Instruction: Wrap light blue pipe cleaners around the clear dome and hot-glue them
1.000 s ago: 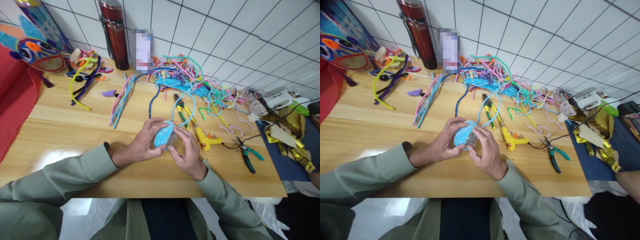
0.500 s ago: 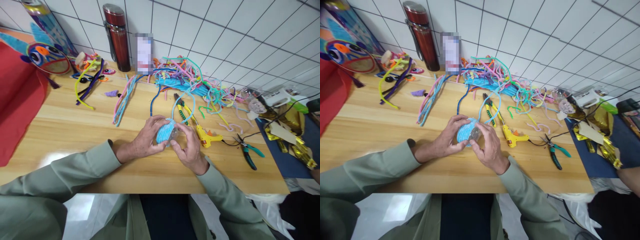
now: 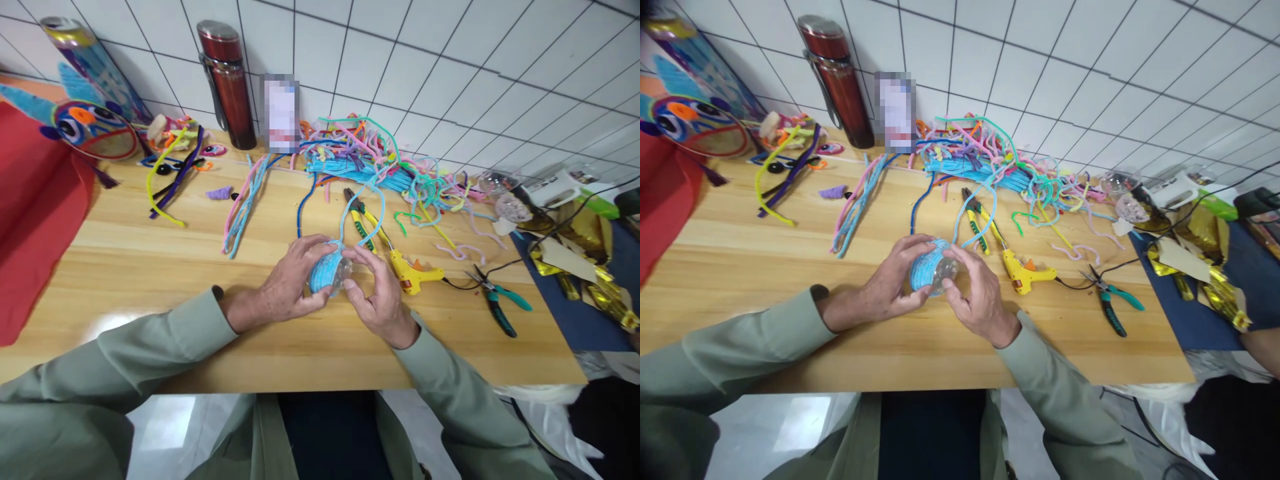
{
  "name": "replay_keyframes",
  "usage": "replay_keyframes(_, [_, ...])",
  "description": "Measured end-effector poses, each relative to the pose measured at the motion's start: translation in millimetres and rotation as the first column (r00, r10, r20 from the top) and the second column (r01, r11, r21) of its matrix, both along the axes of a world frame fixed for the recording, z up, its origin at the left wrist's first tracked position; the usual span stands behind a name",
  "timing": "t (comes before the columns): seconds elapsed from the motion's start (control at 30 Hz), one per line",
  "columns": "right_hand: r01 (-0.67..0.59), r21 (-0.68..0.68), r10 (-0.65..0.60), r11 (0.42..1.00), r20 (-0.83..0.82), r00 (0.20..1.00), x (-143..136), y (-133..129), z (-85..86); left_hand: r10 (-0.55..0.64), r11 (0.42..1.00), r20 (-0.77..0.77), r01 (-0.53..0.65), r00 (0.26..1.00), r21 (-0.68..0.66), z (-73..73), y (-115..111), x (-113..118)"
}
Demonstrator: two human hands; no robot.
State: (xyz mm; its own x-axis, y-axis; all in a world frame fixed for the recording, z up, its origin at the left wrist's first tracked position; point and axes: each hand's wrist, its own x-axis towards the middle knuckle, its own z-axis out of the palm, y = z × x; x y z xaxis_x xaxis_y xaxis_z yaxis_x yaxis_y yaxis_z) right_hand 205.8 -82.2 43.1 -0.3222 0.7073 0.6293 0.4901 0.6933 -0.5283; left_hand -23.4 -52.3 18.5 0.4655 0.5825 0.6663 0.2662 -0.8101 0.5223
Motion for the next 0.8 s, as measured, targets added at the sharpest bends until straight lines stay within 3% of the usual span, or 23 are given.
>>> replay_keyframes(0.17, [-0.002,-0.024,0.001,1.0,-0.046,0.999,-0.4,-0.5,-0.7,0.033,0.999,-0.098,-0.029,0.995,0.042,1.5,-0.4,-2.1])
replay_keyframes(0.4, [0.049,-0.044,-0.051,0.998,-0.025,0.998,2.6,4.9,-1.0,0.04,0.999,-0.115,-0.037,0.993,0.03,2.4,-0.9,-4.8])
replay_keyframes(0.8, [0.148,0.059,-0.148,0.987,-0.014,0.989,6.9,24.9,-0.4,0.003,0.999,-0.116,0.001,0.993,0.036,2.6,-0.6,-5.1])
